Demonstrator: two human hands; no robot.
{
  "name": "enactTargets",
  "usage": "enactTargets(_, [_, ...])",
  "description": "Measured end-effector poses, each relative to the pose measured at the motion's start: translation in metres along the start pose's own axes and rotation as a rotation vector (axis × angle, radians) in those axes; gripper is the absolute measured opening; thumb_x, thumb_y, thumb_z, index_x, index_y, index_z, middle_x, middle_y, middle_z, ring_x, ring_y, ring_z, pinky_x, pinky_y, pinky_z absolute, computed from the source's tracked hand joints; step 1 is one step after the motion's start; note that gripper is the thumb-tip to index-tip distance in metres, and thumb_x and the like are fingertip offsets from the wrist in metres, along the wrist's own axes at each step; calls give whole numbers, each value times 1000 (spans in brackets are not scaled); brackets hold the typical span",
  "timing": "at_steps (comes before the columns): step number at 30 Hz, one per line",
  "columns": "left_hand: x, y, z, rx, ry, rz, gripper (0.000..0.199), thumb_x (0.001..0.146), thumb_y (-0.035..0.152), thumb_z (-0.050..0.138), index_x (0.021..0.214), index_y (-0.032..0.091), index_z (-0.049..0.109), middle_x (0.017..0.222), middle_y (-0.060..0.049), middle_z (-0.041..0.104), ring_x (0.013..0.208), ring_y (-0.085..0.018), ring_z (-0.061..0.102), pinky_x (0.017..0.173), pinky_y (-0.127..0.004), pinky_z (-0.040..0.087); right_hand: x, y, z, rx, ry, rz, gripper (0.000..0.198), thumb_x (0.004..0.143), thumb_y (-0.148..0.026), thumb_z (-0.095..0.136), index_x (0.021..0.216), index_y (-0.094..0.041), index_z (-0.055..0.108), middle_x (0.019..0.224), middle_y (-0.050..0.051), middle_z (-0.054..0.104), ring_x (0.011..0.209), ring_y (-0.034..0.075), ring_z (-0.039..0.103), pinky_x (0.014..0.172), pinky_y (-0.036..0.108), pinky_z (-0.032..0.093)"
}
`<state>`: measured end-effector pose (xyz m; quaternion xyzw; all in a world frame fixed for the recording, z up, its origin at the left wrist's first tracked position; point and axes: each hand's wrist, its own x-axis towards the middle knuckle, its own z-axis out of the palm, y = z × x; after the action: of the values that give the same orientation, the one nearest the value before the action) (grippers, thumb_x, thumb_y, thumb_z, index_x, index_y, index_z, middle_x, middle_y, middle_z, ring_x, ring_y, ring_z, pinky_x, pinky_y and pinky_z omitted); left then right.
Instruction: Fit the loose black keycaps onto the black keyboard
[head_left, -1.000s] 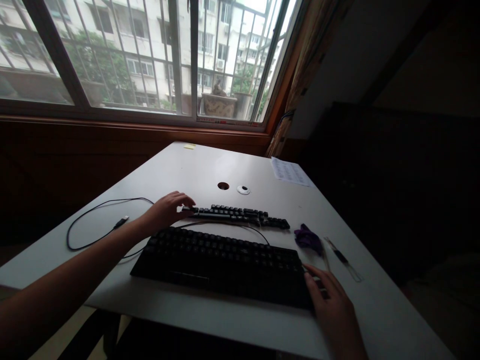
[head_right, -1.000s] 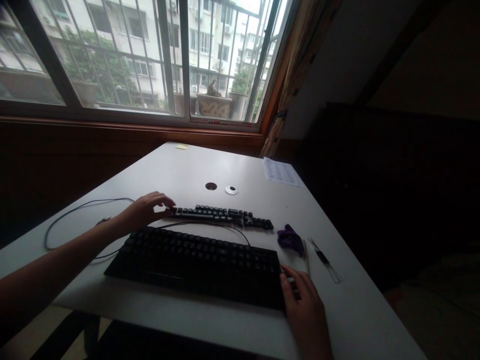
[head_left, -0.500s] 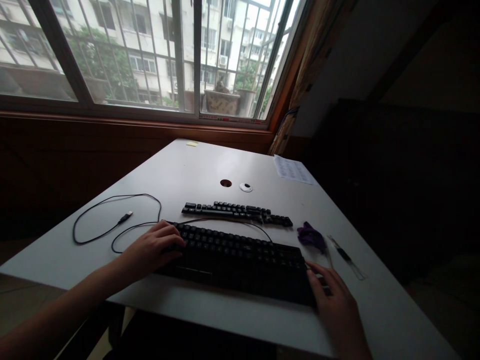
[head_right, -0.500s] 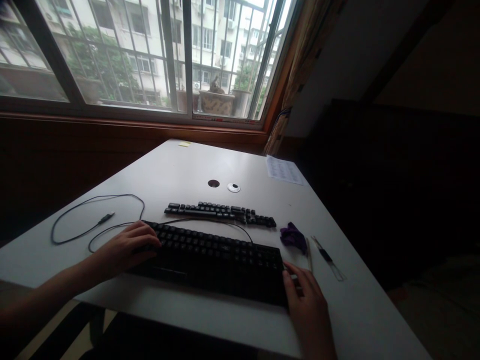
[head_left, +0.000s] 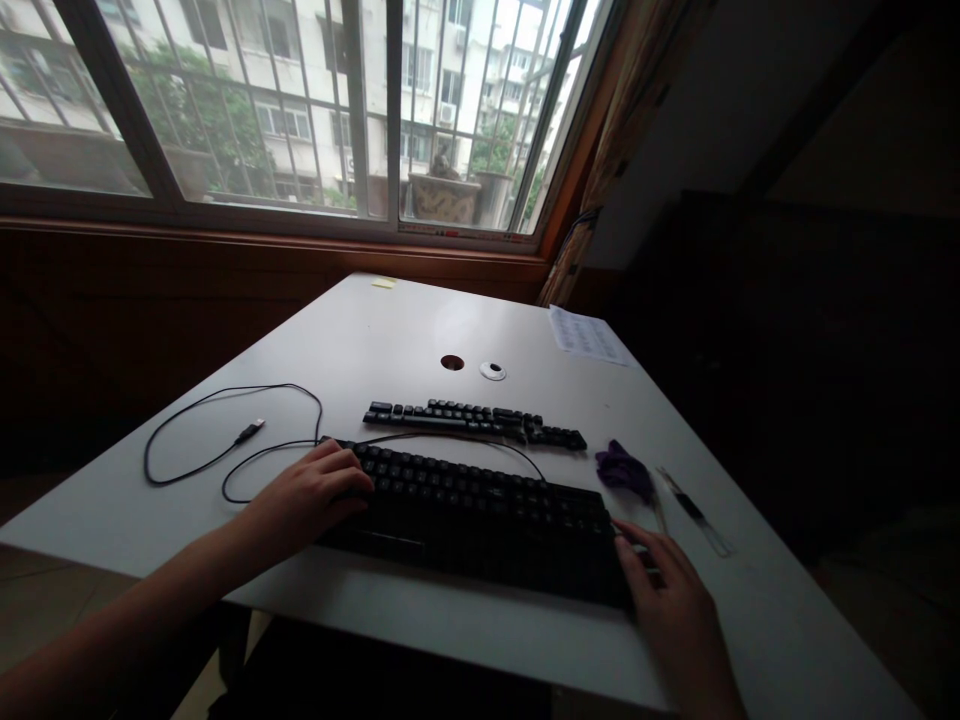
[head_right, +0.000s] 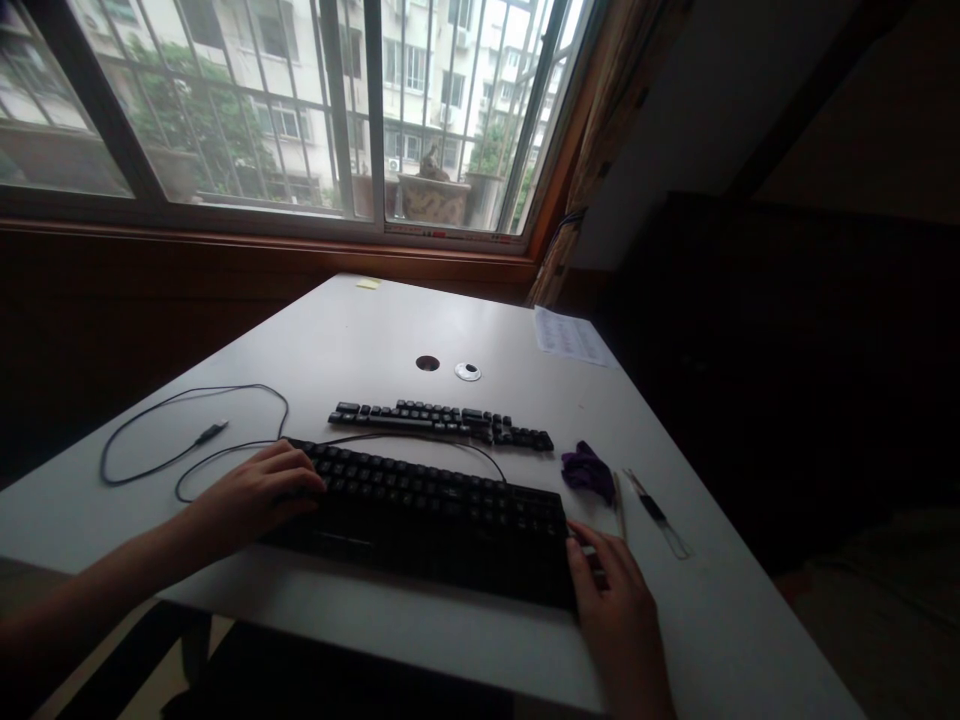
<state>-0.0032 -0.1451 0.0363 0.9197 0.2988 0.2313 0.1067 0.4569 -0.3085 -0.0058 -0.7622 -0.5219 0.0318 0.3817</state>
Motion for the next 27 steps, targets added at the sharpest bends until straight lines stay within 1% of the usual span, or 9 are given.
enactTargets(4, [1, 1, -1, -10, 17, -2, 14, 92, 14, 73, 103, 24, 73, 99, -4, 70, 95, -21, 61, 82, -31, 52, 0, -3, -1, 2, 12, -16, 44, 94, -59, 53, 111, -25, 75, 114, 9, 73, 90, 22, 71, 76, 33, 59])
enactTargets(8, [3, -1, -2, -38, 17, -11, 10, 94, 17, 71, 100, 24, 75, 96, -4, 71, 93, -20, 62, 80, -29, 52, -1, -7, -2, 9, 9, -3, 43, 94, -58, 54, 110, -25, 75, 112, 8, 73, 90, 22, 70, 76, 33, 59])
enactTargets(17, [-2, -10, 1, -140, 4, -64, 10, 95, 20, 69, 102, 24, 75, 100, -4, 74, 94, -19, 66, 83, -28, 54, -1, -7, -3, 7, -2, 3, 42, 95, -57, 54, 112, -25, 75, 113, 7, 72, 92, 22, 70, 79, 33, 59])
enactTargets(22, [-3, -8, 3, -107, 36, -63, 8, 95, 20, 70, 100, 24, 75, 99, -3, 74, 93, -19, 66, 83, -30, 54, -1, -6, -2, 7, 1, -8, 42, 95, -58, 54, 112, -25, 74, 112, 7, 72, 93, 22, 70, 78, 33, 59])
enactTargets(27, [-4, 3, 4, -34, 56, -52, 8, 95, 18, 70, 102, 23, 72, 101, -4, 72, 95, -20, 63, 84, -32, 52, -1, -3, -1, 0, 6, -16, 43, 96, -57, 53, 113, -24, 74, 113, 8, 73, 94, 23, 70, 78, 34, 59])
